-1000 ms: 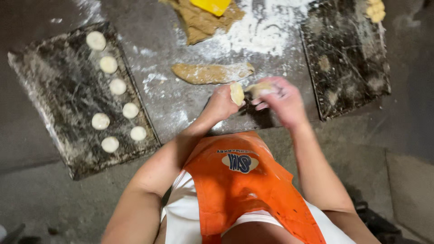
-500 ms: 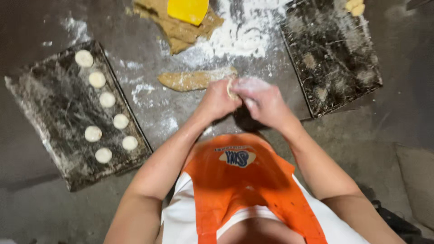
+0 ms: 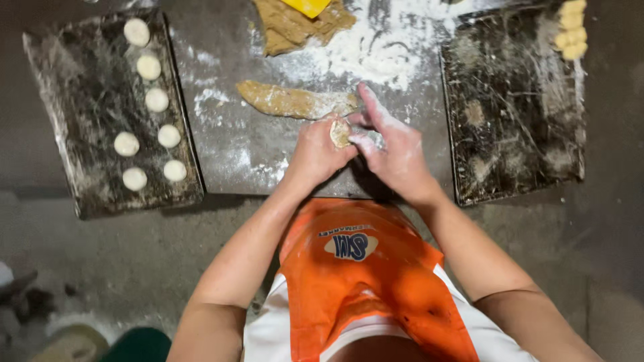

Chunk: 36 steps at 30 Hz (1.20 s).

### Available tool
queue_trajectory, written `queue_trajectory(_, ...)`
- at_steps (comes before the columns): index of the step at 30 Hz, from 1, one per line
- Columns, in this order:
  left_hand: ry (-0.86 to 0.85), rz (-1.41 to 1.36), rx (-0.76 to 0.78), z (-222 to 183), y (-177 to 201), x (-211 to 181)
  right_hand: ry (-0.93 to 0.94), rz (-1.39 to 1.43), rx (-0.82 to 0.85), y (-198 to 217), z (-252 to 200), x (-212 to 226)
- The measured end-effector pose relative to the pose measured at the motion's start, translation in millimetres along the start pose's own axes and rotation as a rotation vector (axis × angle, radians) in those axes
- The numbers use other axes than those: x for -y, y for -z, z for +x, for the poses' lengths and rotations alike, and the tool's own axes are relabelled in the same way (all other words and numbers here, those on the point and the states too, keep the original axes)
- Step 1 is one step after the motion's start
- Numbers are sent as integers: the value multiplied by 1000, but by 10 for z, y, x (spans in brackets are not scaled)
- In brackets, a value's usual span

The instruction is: The person portions and shapes pieces of dough by hand on a floured work surface, placing the rounded dough balls onto metal baking trays.

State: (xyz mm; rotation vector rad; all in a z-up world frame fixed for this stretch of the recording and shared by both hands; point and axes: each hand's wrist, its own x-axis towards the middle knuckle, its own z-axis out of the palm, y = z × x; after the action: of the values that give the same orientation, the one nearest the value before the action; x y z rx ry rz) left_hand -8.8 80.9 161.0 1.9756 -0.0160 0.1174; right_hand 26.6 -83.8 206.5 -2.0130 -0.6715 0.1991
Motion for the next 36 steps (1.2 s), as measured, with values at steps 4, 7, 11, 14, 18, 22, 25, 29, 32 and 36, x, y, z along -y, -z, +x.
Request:
queue_trajectory(4, 171, 4, -128, -151, -290, 49, -91, -44, 26, -119, -101, -261)
queue_trajectory(7, 171, 112, -240, -118, -295, -19, -47, -75, 103, -253, -240, -300)
queue_trajectory(11, 13, -18, -279, -223, -315, -135, -163, -156, 237, 45, -167, -440)
queue_trajectory(14, -11, -141, -294, -241, -399, -104, -303, 547, -78, 200, -163, -416)
queue_trajectory(18, 269, -462, -229, -228, -577, 83, 270, -442, 174, 54, -289, -247)
queue_trajectory(22, 84, -15, -259, -388, -531, 341, -109, 12, -88, 301, -157, -183)
queue_trajectory(25, 270, -663, -208, -458, -521, 689, 147, -205, -52, 146, -171, -371)
queue_trajectory(29, 489, -160, -194, -637, -325, 1111, -41, -22, 238, -736, -221, -953)
queue_trajectory(32, 81, 92, -111, -819, -144, 1332, -561, 163, 234, -1289, -268, -1278)
queue_trajectory(36, -69, 69, -70, -895, -63, 1601, -417, -94, 126, -1497, -385, -1344)
